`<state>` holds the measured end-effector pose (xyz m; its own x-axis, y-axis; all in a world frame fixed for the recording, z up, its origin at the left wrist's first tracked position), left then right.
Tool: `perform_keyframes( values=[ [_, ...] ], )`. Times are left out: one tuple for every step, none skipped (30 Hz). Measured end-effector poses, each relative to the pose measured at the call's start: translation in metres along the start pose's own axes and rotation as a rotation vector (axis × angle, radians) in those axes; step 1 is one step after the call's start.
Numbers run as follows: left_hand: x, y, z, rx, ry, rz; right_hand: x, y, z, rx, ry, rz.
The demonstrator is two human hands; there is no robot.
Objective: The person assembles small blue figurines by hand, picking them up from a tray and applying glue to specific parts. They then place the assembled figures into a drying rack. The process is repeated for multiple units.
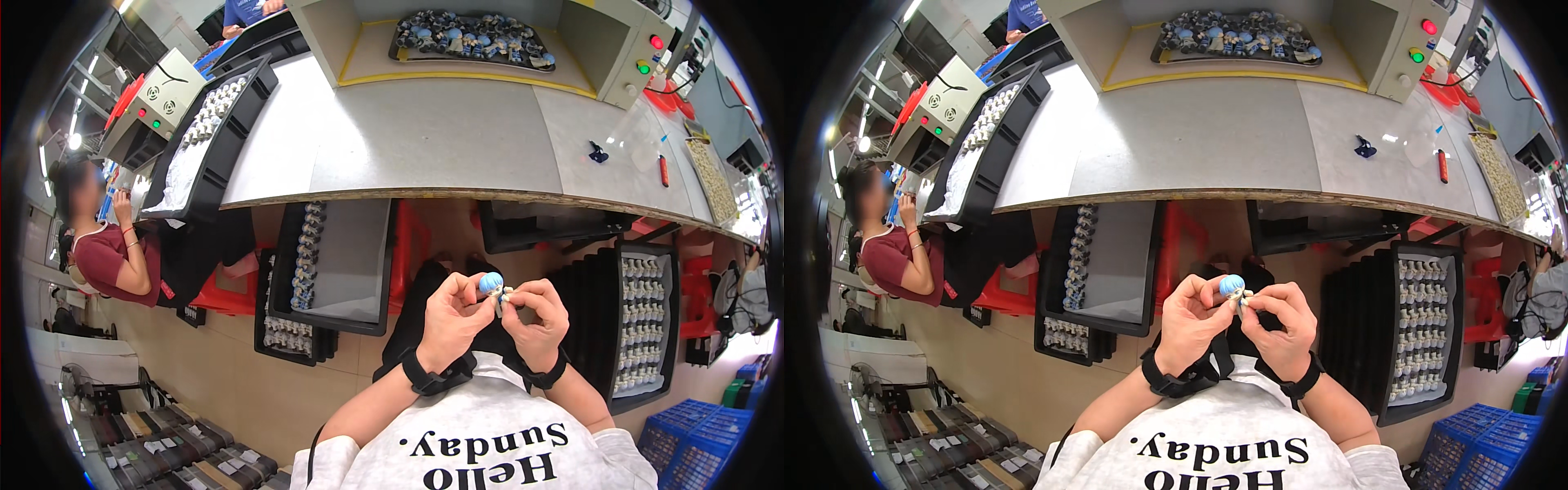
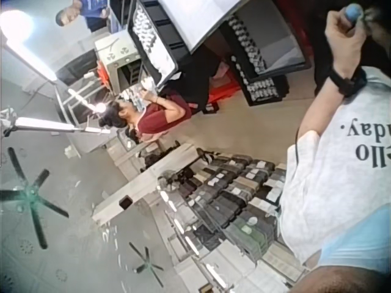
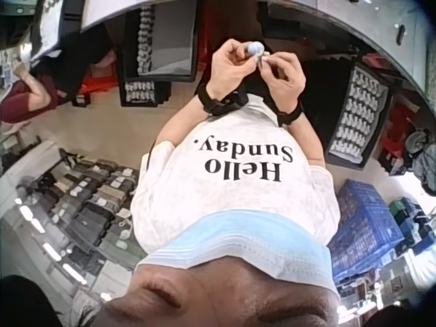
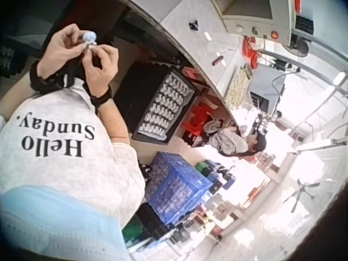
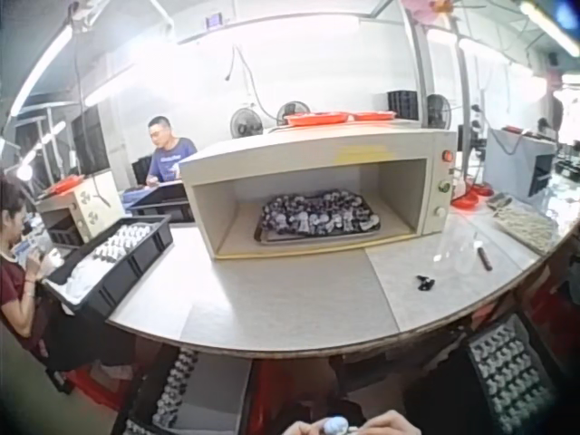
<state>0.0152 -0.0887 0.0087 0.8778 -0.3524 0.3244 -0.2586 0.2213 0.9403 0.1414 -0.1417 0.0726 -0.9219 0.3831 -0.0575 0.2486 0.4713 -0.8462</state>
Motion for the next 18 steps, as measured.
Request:
perform_keyframes(
  values=[
    [0.0,-0.001,0.0,-0.001,0.0,0.009,0.0,0.001,0.001,0.001,-0.002,0.006],
    [-0.001,0.0,0.0,0.004,0.005,0.016,0.001,0.001,0.0,-0.002,-0.008,0.005],
    [-0.002,0.0,0.0,0.01,0.012,0.023,0.002,0.001,0.0,-0.002,-0.011,0.007],
    [-0.001,-0.001,0.0,0.039,0.007,0.037,0.001,0.0,0.0,-0.002,-0.016,0.007],
    [-0.002,-0.001,0.001,0.031,0.012,0.046,0.004,-0.001,-0.001,-0.002,-0.025,-0.003],
    [-0.002,-0.002,0.0,0.044,0.013,0.026,0.005,-0.003,-0.001,-0.017,-0.027,-0.017],
    [-0.001,-0.003,-0.001,0.056,0.015,0.006,0.003,0.0,0.0,-0.001,-0.017,-0.013],
    [0.0,-0.004,-0.003,0.034,0.012,0.03,0.001,0.004,0.002,0.009,-0.001,-0.011],
    [0.002,-0.002,-0.003,0.059,0.009,0.058,0.0,0.006,0.003,0.019,0.009,-0.01],
    [0.002,-0.001,-0.003,0.075,0.003,0.06,0.001,0.007,0.003,0.03,0.018,-0.03],
    [0.004,-0.001,-0.004,0.088,-0.013,0.067,0.001,0.005,0.003,0.004,0.001,-0.02],
    [0.003,-0.002,-0.004,0.056,-0.029,0.041,0.001,0.005,0.003,0.005,0.001,-0.024],
    [0.001,0.004,-0.002,0.076,0.025,-0.006,0.003,0.005,0.003,0.006,0.002,-0.026],
    [0.0,0.002,-0.003,0.06,0.032,0.003,0.002,0.007,0.004,0.012,0.001,-0.041],
    [0.0,0.001,-0.002,0.044,0.037,0.012,0.004,0.007,0.004,0.014,-0.007,-0.046],
    [-0.003,0.002,-0.001,0.056,0.043,0.008,0.006,0.007,0.004,0.016,-0.014,-0.051],
    [-0.003,0.002,-0.001,0.065,0.037,0.012,0.005,0.007,0.003,0.019,-0.014,-0.041],
    [-0.003,0.002,-0.001,0.073,0.03,0.015,0.005,0.006,0.003,0.015,-0.017,-0.042]
  ],
)
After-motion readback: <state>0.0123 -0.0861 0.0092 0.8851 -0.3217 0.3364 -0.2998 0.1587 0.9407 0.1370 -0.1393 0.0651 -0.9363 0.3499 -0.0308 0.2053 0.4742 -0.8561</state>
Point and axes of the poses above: each hand's wrist, its own z-axis away from the middle knuckle, its own x-axis out of the palm, y = z × x, the point moved 10 cm from there along -z, towards the middle knuckle, and after that the axes turned 14 degrees about -z, right-handed, at the moved point
